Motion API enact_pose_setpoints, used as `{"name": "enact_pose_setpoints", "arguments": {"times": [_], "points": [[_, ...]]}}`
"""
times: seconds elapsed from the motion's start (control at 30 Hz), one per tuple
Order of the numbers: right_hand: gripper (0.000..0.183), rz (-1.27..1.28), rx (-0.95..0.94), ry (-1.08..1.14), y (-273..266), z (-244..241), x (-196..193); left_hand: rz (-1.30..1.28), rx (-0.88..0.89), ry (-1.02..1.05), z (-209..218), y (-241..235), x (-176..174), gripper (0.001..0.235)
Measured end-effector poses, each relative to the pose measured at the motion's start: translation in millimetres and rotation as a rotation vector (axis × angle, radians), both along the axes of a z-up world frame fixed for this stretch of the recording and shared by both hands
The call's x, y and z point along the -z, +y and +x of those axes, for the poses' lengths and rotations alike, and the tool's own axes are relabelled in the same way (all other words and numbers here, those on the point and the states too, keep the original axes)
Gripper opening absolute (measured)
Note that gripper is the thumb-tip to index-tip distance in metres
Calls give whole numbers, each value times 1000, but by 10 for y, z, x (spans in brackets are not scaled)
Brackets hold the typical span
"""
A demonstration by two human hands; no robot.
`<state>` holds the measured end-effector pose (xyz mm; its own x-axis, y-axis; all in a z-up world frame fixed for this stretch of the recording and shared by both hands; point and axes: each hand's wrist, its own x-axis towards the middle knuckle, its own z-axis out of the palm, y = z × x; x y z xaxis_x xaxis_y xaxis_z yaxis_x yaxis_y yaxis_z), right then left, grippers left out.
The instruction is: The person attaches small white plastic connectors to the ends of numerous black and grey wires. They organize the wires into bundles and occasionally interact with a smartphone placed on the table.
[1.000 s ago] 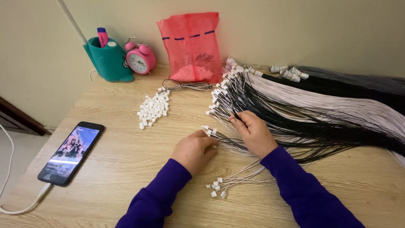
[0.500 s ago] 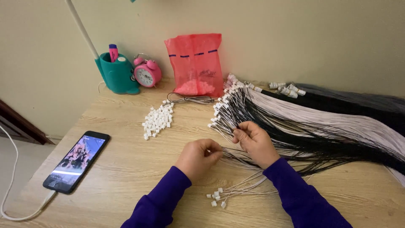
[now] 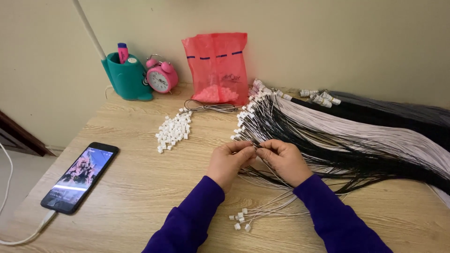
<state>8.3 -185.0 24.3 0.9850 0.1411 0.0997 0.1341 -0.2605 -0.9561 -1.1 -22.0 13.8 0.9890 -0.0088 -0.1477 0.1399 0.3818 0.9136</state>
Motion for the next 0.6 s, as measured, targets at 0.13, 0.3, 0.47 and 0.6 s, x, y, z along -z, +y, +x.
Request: {"name": "enact_pose_setpoints", "arguments": {"times": [0.13,0.3,0.47,0.6], "points": [[16,-28,2,3,16,-22,-27,22,14,-12,59,12,123,29],[18,-74,-3,-13,-7,57,90,-40,23,-40,138,23,300,24],[18,-28,-18,0,23,22,27,-90,61,3,106,33,277,21],[15,-40,-20,-25,-24,24,-6,-115,65,13,68,0,269,22]]}}
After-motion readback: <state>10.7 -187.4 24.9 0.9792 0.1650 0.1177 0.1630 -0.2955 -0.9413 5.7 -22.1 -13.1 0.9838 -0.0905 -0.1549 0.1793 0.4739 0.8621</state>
